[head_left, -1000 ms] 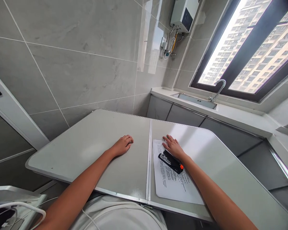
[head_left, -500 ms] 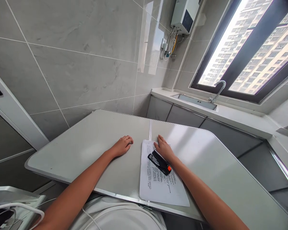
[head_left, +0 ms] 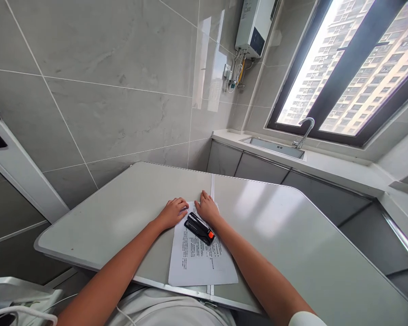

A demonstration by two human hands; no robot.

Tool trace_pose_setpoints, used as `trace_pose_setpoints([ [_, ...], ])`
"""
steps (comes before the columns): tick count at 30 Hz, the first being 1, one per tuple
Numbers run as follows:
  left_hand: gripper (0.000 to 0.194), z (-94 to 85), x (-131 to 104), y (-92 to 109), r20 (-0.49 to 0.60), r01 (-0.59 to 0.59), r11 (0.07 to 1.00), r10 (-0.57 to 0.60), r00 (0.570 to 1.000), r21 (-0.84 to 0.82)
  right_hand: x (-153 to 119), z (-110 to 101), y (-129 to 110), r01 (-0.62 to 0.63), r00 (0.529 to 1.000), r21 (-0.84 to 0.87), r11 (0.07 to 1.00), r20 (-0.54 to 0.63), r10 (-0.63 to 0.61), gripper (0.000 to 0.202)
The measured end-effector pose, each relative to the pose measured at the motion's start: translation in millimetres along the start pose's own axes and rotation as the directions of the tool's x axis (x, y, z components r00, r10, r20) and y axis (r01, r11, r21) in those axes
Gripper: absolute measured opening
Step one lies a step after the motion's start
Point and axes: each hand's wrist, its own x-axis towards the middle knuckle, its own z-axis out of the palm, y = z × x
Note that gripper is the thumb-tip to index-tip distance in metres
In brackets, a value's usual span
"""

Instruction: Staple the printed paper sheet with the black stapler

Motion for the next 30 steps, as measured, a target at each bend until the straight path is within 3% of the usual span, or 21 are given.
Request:
trace_pose_setpoints([
  [7,0.026,-11.2,-4.7,-32.5,-0.104,0.195,0.975,-0.184,0.977,0.103,31.3,21.3,-40.2,-0.050,0.998,0.008,0.999,-0.042,0.051,0.064],
  [13,0.035,-9.7,-9.6,-43.4,-0.075,0.242,0.953,-0.232,0.970,0.184,35.5,19.6,-61.3,-0.083,0.996,0.012,0.996,-0.044,0.083,0.063],
  [17,0.041,-7.1,-9.6,-39.2,-0.033,0.260,0.943,-0.259,0.965,0.206,18.9,3.8,-46.1,-0.165,0.983,0.028,0.986,-0.080,0.166,0.047],
  [21,0.038,-10.2,-9.0,-34.9,-0.021,0.260,0.953,-0.260,0.965,0.159,10.0,-13.4,-19.9,-0.208,0.978,0.033,0.978,0.011,0.207,0.034],
  [25,0.031,-13.2,-8.7,-32.6,-0.048,0.273,0.950,-0.269,0.962,0.151,11.7,-22.7,-8.5,-0.193,0.977,0.129,0.973,0.118,0.178,0.023],
  [27,0.029,-13.7,-8.9,-31.5,-0.057,0.274,0.949,-0.268,0.962,0.159,6.1,-24.2,-8.2,-0.191,0.977,0.189,0.963,0.133,0.168,0.025],
  [30,0.022,-13.8,-9.1,-30.6,-0.079,0.291,0.941,-0.281,0.956,0.174,-15.6,-24.2,-9.2,-0.204,0.978,0.255,0.945,0.104,0.183,0.050],
])
